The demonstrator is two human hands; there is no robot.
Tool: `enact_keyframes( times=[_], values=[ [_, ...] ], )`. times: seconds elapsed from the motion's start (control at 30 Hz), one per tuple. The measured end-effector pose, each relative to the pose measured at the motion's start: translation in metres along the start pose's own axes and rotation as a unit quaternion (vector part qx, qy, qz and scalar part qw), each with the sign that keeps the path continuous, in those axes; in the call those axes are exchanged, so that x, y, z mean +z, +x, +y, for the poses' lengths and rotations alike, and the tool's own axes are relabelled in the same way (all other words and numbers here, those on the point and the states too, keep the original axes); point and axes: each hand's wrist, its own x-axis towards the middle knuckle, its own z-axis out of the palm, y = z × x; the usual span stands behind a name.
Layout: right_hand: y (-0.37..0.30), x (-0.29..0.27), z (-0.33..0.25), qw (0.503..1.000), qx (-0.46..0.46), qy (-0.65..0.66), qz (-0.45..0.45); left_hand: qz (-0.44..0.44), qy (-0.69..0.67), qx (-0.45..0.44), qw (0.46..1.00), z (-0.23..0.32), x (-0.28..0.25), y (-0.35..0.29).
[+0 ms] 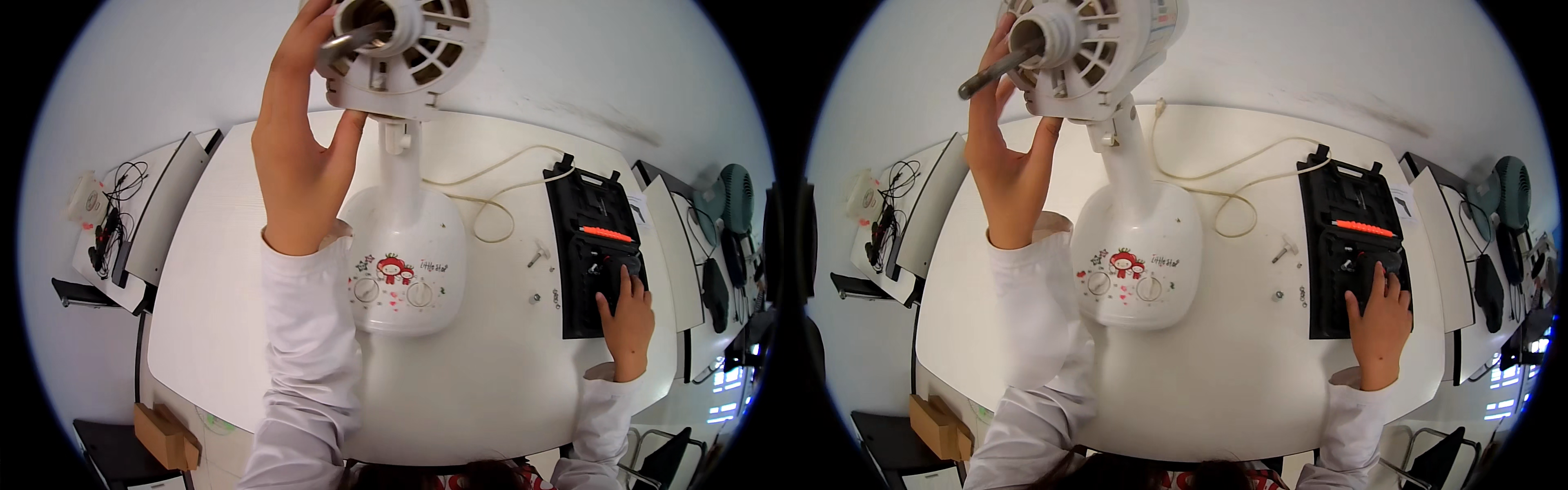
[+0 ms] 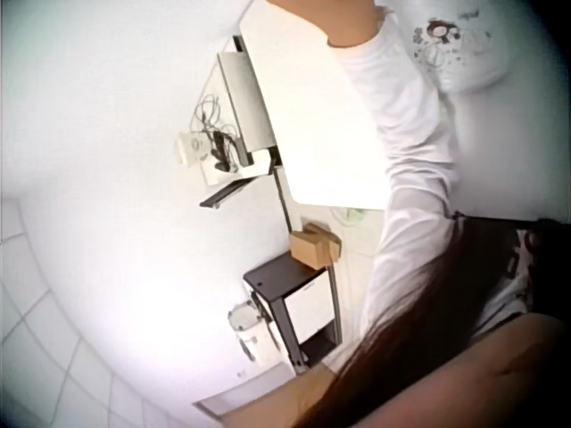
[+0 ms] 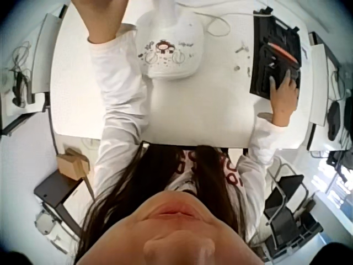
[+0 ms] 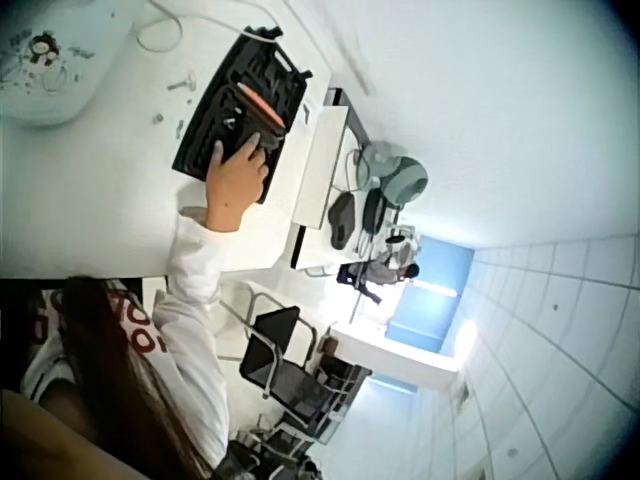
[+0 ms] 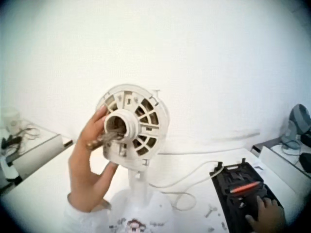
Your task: The person assembles a white pedestal fan on a white desk. They attach the motor housing to the neck, insert and tighten screws with a cordless screwdriver, and connect the power cord to the base. The fan remains disassembled with blades not attached by the end of the clip.
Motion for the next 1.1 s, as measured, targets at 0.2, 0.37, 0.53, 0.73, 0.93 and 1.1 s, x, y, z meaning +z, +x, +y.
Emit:
enact_keyframes(
  times=[0.2, 0.37, 0.53, 0.73, 0.93, 1.1],
  values=[
    [0.005, -0.044, -0.043, 0.966, -0.175, 0.160, 0.102, 0.003, -0.023, -0.054, 0.998, -0.011, 0.000, -0.005],
    [0.048, -0.071, -0.123, 0.830, -0.335, 0.446, 0.027, 0.072, 0.017, -0.073, 0.995, -0.017, -0.005, -0.016],
    [0.121, -0.070, -0.197, 0.622, -0.368, 0.675, -0.149, -0.062, -0.175, -0.271, 0.945, -0.032, -0.011, -0.019],
    [0.119, -0.051, -0.248, 0.402, -0.370, 0.803, -0.240, -0.098, -0.288, -0.359, 0.883, -0.026, -0.014, -0.031],
    [0.097, -0.047, -0.260, 0.488, -0.379, 0.786, -0.035, -0.132, -0.310, -0.407, 0.849, -0.031, -0.004, -0.043],
    [0.094, -0.054, -0.285, 0.570, -0.299, 0.762, 0.076, -0.136, -0.337, -0.447, 0.817, -0.039, -0.004, -0.050]
  ],
)
